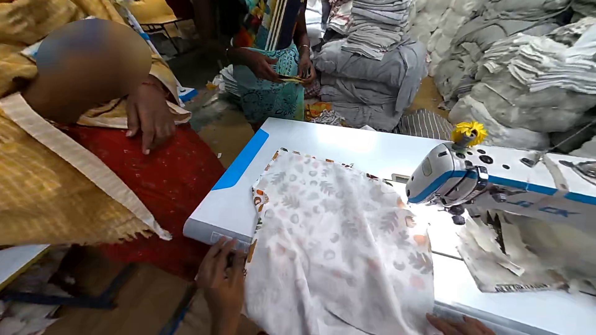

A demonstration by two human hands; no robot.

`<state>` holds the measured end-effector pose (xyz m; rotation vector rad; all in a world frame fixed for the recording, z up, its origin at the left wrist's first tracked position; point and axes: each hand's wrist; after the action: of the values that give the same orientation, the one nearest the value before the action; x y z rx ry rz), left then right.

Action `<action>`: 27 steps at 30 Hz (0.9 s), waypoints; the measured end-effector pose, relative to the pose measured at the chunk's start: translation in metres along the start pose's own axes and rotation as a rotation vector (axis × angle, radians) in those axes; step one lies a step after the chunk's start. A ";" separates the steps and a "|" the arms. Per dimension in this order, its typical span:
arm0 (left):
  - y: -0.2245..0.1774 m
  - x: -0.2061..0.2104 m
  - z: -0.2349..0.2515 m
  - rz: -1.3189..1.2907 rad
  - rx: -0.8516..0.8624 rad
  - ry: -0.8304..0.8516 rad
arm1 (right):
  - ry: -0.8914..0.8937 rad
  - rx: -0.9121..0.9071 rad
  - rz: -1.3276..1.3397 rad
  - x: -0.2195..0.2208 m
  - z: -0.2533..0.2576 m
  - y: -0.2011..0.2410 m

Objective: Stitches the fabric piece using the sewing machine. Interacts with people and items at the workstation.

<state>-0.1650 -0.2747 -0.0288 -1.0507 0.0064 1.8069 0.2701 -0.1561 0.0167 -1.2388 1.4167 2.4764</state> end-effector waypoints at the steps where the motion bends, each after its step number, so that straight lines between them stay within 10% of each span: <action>1: 0.011 -0.003 -0.004 0.007 -0.091 -0.033 | -0.030 -0.046 -0.005 -0.004 0.005 0.000; 7: 0.018 0.006 -0.019 -0.470 -0.847 -0.055 | -0.139 -0.399 -0.019 0.026 0.102 0.021; 14: 0.020 0.000 -0.016 -0.522 -0.928 -0.055 | 0.154 -0.265 -0.026 0.088 0.155 -0.005; 27: -0.045 0.010 -0.010 0.102 0.061 0.129 | 0.026 -0.174 0.013 0.051 0.073 -0.013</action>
<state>-0.1256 -0.2492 -0.0218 -1.1395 0.1954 1.8152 0.1949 -0.1118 -0.0055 -1.2984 1.2409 2.6505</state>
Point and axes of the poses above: each hand's wrist, its own z-axis towards the middle knuckle, its own x-axis out of the palm, y = z × x, and after that the axes turned 15 degrees about z, right-handed
